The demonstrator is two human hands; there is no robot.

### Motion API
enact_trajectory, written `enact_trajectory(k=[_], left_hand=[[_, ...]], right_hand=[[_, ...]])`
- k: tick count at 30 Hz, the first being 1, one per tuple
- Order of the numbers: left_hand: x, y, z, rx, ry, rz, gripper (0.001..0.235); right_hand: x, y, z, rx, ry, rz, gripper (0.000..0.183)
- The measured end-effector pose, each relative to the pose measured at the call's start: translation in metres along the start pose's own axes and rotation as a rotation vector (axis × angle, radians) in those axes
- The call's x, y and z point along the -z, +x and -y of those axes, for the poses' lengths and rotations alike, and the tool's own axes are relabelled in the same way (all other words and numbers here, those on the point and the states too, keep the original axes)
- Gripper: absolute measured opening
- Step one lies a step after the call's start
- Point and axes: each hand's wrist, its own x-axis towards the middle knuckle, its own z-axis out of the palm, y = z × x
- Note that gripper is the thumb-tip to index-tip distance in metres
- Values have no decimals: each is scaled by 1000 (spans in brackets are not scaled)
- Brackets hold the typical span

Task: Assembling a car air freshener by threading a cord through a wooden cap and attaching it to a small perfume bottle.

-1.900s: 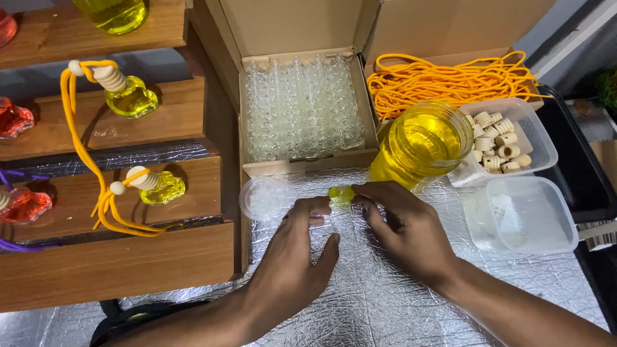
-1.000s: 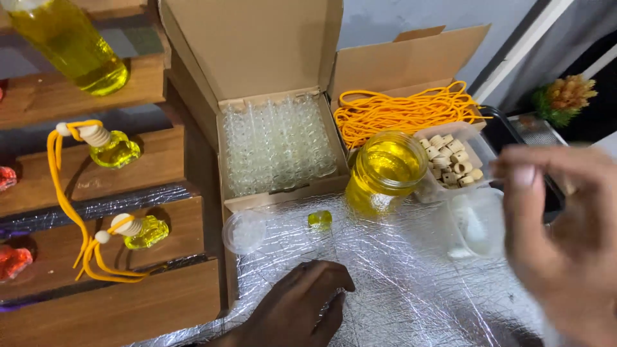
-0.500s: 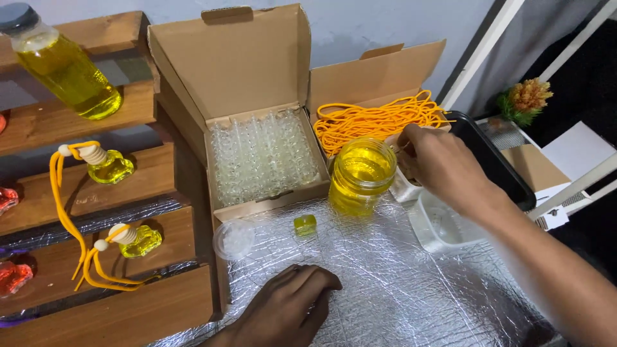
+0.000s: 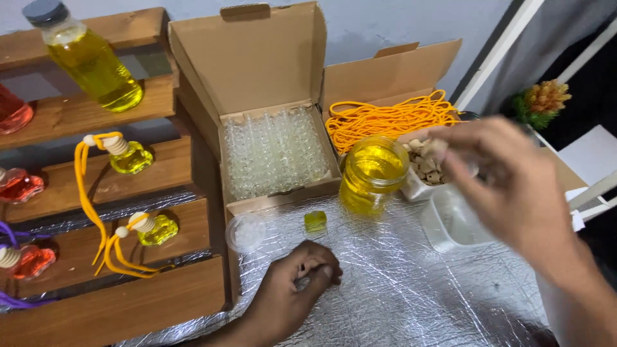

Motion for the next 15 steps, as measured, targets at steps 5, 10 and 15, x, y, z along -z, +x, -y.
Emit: enact_trajectory(k=[5, 10, 15], left_hand=[[5, 3, -8, -75, -155, 13, 22], [8, 5, -13, -13, -215, 25, 43], [9, 8, -3, 47, -389, 17, 38]], right_hand=[[-45, -28, 32, 133, 292, 289, 28], [-72, -33, 46, 372, 342, 406, 17], [-64, -30, 40, 231, 245, 479, 50]])
